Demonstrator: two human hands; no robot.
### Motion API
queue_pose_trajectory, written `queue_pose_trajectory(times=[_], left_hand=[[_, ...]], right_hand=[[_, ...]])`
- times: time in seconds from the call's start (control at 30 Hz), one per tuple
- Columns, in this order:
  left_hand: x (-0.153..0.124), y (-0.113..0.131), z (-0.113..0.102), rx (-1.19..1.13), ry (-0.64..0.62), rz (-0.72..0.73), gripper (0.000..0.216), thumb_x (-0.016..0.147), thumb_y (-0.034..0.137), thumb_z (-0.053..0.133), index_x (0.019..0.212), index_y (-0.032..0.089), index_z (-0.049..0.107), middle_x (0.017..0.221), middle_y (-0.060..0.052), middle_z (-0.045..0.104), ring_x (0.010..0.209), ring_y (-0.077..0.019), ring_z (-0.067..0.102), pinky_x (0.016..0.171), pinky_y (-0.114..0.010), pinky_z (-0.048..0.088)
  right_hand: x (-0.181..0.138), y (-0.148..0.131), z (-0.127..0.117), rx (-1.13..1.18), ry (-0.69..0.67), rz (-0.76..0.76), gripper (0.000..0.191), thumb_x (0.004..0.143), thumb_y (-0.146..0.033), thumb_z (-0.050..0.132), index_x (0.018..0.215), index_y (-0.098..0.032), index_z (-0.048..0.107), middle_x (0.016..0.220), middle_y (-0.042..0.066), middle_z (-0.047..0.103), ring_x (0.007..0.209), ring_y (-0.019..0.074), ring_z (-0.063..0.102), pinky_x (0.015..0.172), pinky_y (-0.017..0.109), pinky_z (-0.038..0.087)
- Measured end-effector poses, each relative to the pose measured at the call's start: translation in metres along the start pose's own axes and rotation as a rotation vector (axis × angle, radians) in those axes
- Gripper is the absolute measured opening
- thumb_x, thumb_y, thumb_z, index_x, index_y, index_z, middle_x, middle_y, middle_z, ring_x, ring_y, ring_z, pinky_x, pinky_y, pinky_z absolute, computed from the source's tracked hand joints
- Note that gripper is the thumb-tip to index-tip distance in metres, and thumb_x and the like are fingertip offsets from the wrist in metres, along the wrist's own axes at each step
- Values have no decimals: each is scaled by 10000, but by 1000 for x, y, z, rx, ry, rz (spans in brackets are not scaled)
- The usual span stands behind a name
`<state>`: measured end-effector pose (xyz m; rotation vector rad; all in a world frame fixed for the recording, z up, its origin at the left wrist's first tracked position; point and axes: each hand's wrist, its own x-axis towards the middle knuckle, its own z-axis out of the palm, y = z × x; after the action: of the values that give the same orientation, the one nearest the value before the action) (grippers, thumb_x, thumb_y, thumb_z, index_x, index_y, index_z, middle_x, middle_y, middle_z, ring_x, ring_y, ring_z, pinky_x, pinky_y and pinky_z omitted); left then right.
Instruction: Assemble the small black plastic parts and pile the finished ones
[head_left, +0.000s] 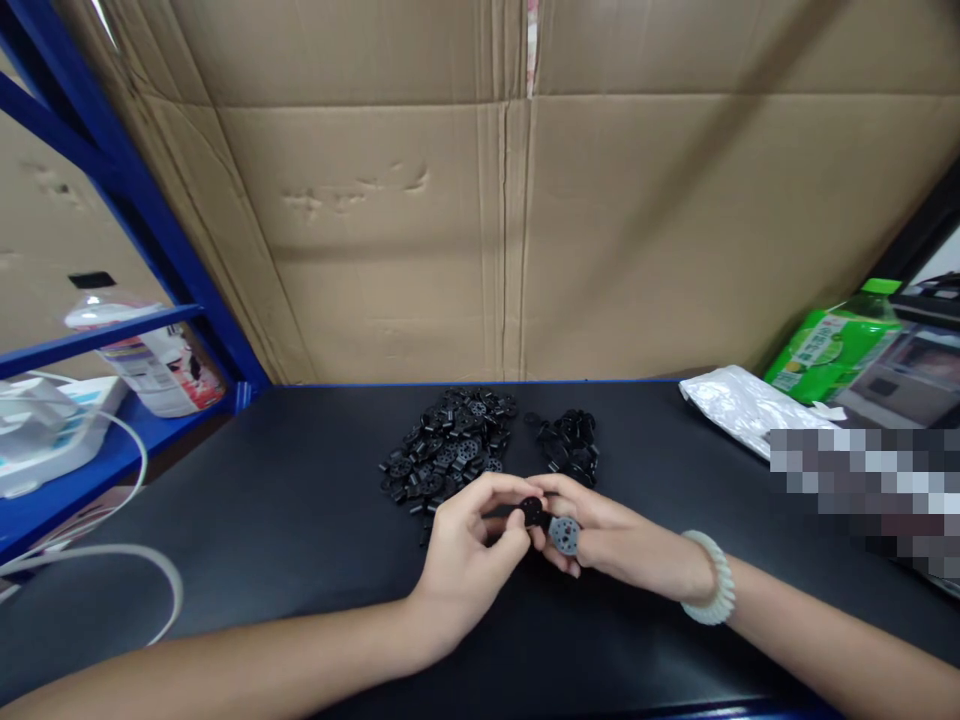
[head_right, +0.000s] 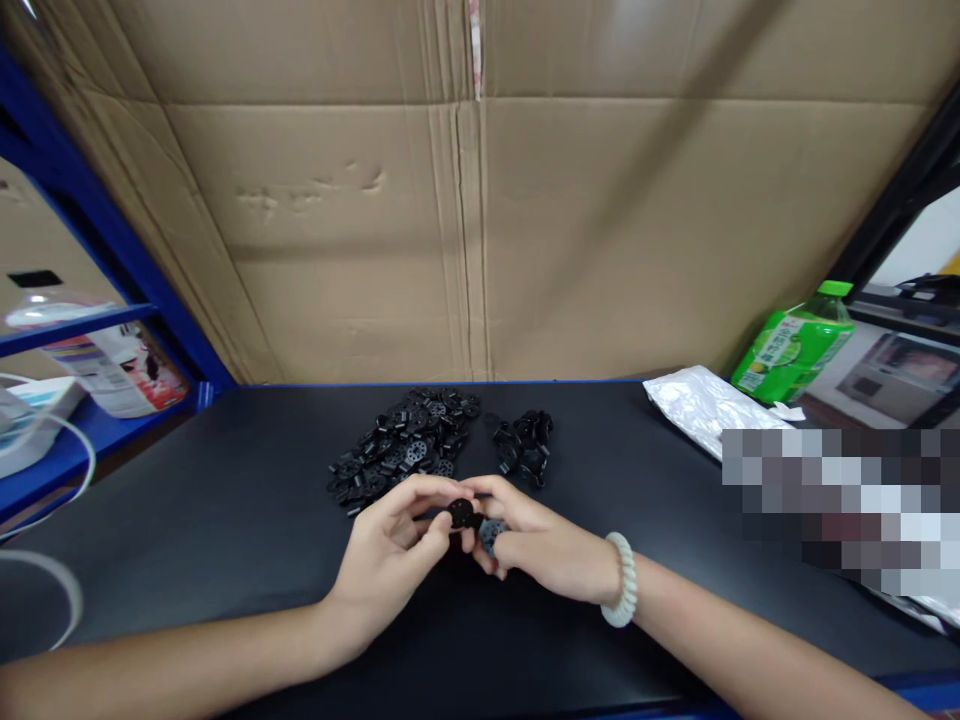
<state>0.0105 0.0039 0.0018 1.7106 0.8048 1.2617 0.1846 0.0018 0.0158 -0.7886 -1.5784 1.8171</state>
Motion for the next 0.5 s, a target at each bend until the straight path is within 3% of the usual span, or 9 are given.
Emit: queue_pose_trajectory(times=[0.13, 0.3, 0.37, 0.5], left_hand=[[-5, -2, -2, 111, -70, 13, 281, 782, 56, 513, 1020, 198, 561, 1003, -35, 621, 948, -153, 627, 735, -243, 589], [-16, 5, -4, 473, -357, 180, 404, 788, 99, 529, 1177, 197, 487, 1212, -65, 533, 1190, -197, 473, 1033, -365, 430], [-18, 9, -6, 620, -434, 208, 427, 803, 166, 544, 1222, 183, 461, 1299, -91, 479, 1303, -242, 345, 1100, -426, 329], [-14, 12, -11, 866, -516, 150, 586, 808, 360, 570, 1327, 154, 392, 1445, -160, 303, 1384, -373, 83, 1074, -563, 278]], right_hand=[[-6, -8, -13, -401, 114, -151, 430, 660, -29, 432, 1050, -210, 413, 912, 15, 540, 788, 130, 517, 679, 276, 418], [-5, -14, -39, -1103, 563, -363, 309, 720, -105, 527, 1014, -196, 493, 946, 45, 550, 812, 186, 530, 755, 355, 446], [-2, -12, -50, -1221, 658, -394, 325, 752, -138, 532, 1071, -187, 489, 992, 68, 554, 897, 217, 532, 807, 388, 453], [2, -6, -61, -1291, 649, -411, 399, 794, -167, 525, 1187, -172, 453, 1181, 109, 520, 1128, 245, 460, 983, 438, 385]])
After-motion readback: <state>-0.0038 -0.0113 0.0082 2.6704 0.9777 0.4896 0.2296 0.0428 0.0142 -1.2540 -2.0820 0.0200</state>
